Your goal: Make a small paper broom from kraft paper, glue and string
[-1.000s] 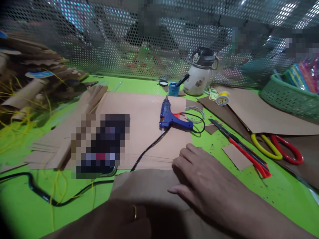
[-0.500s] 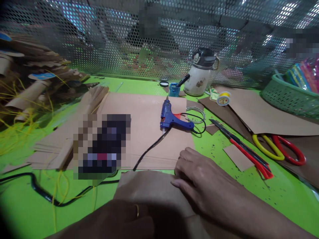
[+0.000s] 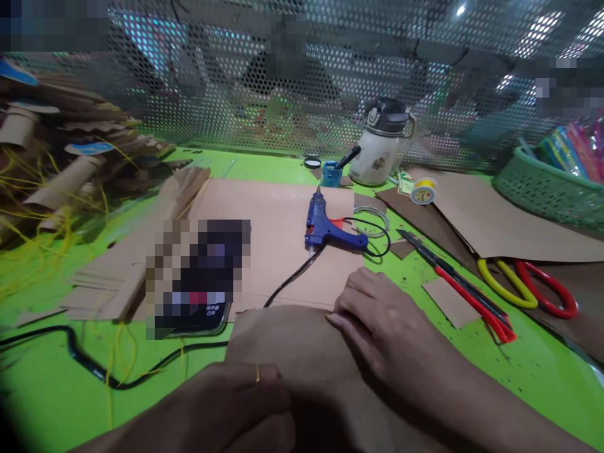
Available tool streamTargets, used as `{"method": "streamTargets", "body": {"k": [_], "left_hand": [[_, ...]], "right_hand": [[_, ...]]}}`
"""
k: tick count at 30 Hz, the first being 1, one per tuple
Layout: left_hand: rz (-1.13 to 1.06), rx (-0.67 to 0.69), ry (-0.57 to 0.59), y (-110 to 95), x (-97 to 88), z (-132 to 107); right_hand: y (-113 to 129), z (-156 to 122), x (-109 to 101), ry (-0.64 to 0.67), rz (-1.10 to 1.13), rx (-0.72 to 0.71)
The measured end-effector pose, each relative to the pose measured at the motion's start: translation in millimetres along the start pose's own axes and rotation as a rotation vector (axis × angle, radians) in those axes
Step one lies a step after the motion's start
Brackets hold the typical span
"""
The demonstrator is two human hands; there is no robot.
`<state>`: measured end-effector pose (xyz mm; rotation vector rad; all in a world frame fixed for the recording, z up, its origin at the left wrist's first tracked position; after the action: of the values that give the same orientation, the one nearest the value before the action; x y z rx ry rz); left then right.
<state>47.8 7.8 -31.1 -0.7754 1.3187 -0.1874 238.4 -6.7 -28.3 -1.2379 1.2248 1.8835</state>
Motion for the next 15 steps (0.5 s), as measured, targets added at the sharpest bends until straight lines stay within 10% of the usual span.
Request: {"method": "streamTargets", "body": {"k": [5, 15], "left_hand": [[-0.192, -0.248, -0.015, 2.9, -6.0, 2.5], [-0.047, 0.030, -0.039, 7.6, -2.0, 4.0]], "right_hand": [[-7.8, 4.2, 0.7, -0.082, -0.016, -0.052], [-16.4, 12.4, 8.1, -0.140, -0.078, -0.056]]}}
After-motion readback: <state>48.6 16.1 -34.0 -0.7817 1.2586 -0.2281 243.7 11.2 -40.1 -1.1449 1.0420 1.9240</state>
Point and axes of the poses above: each hand's wrist, its own z-axis towards the middle knuckle, its own x-axis out of the palm, y = z × x, the point moved 3 cm from there along z, towards the middle knuckle, and after that the axes turned 7 degrees about -x, right-handed, at the moved point
